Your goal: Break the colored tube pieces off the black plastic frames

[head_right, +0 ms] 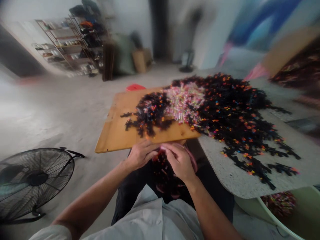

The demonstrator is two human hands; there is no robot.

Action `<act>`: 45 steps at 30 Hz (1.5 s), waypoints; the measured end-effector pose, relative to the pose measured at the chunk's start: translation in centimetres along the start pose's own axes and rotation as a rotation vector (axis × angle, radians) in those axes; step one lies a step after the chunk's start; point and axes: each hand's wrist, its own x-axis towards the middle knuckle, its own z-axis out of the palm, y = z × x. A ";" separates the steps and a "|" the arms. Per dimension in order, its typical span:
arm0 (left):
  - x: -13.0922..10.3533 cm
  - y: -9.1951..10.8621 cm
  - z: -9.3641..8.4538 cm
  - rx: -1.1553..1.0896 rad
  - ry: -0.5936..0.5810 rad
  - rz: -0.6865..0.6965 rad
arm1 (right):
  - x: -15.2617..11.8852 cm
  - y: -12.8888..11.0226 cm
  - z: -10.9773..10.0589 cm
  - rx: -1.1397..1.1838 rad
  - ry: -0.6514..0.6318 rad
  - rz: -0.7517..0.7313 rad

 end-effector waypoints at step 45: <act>1.5 1.7 -0.9 -0.167 -0.148 -0.084 | -1.7 2.0 -1.4 -0.167 -0.040 -0.220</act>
